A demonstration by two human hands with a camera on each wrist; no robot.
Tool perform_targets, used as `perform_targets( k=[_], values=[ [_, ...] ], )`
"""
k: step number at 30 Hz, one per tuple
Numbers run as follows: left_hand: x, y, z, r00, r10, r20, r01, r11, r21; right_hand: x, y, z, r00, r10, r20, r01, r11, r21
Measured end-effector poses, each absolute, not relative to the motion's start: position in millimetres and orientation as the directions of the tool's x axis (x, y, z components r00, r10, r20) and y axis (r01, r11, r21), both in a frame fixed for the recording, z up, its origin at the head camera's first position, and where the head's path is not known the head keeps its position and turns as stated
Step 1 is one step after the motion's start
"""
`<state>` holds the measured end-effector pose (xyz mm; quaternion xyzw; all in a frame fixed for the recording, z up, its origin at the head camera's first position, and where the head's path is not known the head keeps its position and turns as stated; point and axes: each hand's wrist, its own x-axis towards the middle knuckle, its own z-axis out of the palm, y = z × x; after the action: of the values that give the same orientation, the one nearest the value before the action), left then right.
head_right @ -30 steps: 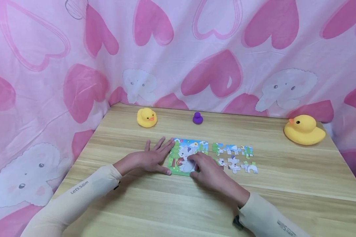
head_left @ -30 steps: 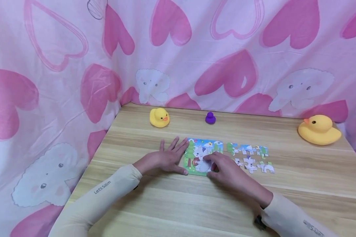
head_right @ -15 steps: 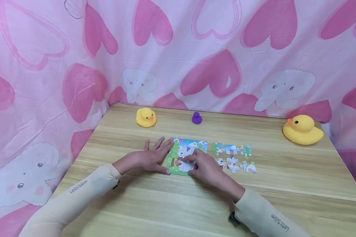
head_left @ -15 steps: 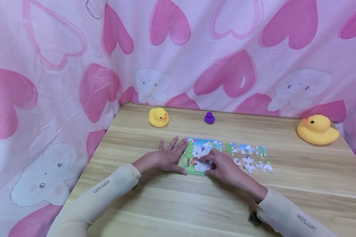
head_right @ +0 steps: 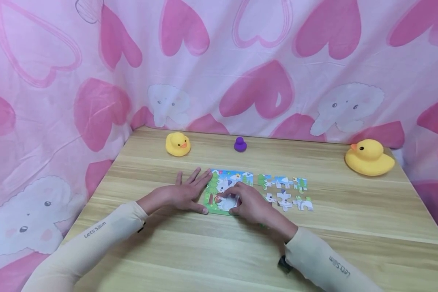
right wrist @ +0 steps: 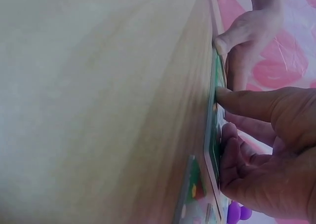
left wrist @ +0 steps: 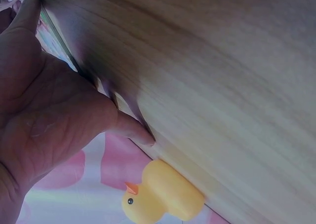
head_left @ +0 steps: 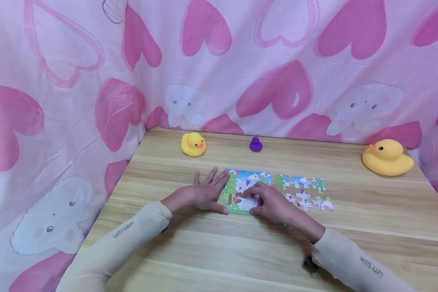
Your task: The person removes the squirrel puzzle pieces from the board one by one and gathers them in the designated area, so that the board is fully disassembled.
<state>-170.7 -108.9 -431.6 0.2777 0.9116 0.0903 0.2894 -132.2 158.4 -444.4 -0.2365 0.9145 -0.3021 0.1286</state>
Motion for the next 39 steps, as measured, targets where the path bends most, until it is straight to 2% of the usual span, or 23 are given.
perform_targets(
  k=[10,28,39],
  values=[
    [-170.8,-108.1,-434.1,-0.683,0.559,-0.470,0.450,0.829,0.332,-136.2,158.0,-442.1,-0.843,-0.529,-0.103,-0.355,0.689,-0.632],
    [-170.1,-110.3,-436.6,-0.677,0.568,-0.468,0.453,0.823,0.342,-133.9,152.6,-443.5,-0.869,-0.479,-0.123,-0.305,0.714,-0.630],
    [-170.2,-110.1,-434.5,-0.682,0.561,-0.470,0.450,0.828,0.336,-134.7,159.6,-446.4,-0.857,-0.510,-0.072,-0.358,0.690,-0.629]
  ],
)
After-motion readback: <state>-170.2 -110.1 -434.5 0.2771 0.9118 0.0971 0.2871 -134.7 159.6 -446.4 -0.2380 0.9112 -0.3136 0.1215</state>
